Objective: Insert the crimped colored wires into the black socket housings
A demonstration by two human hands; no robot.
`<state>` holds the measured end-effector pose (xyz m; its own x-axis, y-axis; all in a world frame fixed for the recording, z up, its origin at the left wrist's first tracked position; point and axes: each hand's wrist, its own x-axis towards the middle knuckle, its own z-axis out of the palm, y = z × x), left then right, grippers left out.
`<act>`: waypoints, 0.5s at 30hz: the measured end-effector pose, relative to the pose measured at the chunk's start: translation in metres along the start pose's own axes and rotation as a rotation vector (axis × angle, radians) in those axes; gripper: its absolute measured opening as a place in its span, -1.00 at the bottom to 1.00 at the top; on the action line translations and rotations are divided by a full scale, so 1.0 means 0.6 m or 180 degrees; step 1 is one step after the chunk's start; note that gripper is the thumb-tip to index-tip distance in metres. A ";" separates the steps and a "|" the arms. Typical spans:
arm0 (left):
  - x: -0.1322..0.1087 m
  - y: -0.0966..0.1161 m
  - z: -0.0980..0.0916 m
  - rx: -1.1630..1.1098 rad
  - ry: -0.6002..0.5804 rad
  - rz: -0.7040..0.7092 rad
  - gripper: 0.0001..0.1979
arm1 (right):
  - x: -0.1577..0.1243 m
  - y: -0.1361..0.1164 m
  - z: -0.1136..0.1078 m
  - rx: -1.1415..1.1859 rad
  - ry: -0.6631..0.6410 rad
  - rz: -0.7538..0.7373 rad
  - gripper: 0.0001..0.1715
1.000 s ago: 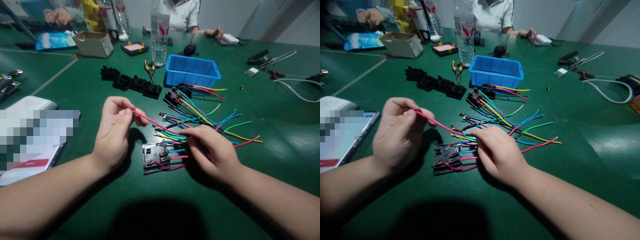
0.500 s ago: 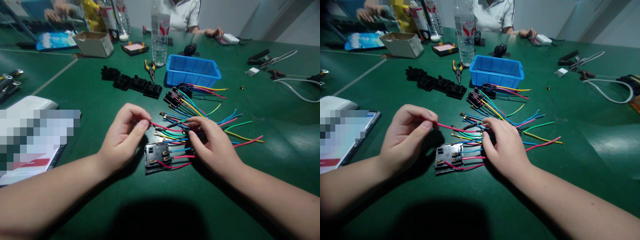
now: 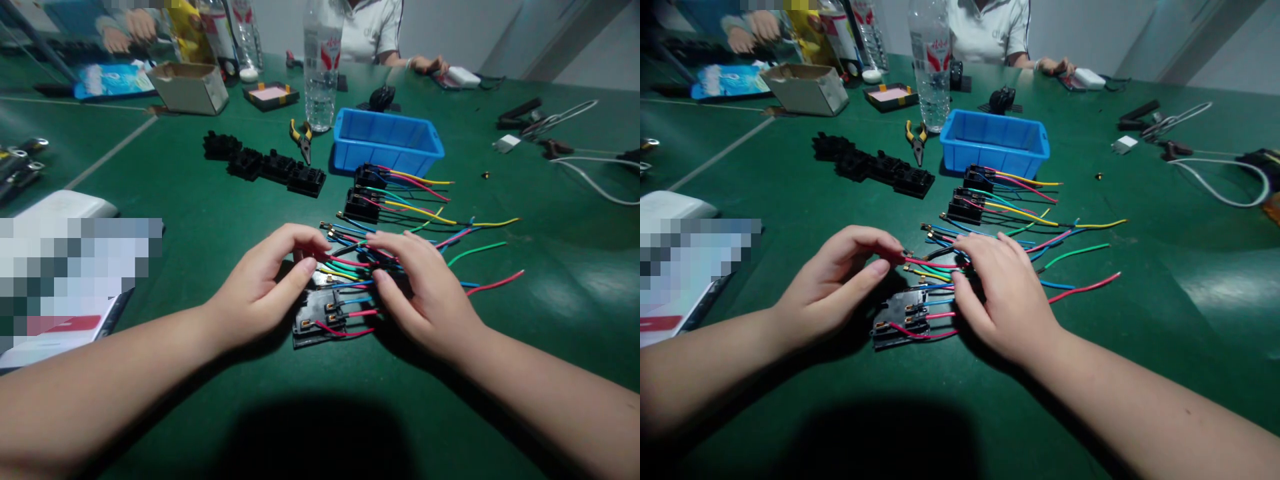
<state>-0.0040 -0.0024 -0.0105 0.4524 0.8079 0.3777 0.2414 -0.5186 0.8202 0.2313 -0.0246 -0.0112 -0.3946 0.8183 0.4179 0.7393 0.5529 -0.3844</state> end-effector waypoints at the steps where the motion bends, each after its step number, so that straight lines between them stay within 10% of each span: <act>1: 0.000 0.001 0.000 -0.0002 -0.0072 0.0028 -0.78 | 0.000 -0.002 -0.001 0.0015 -0.0054 -0.0162 -0.67; 15: 0.003 -0.003 0.007 -0.0675 0.0044 -0.0071 -0.59 | -0.004 -0.003 -0.008 0.0128 0.0079 -0.0425 -0.66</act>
<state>-0.0001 -0.0012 -0.0134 0.4368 0.8230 0.3631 0.0644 -0.4313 0.8999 0.2334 -0.0283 -0.0077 -0.4741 0.7331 0.4876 0.6584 0.6629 -0.3565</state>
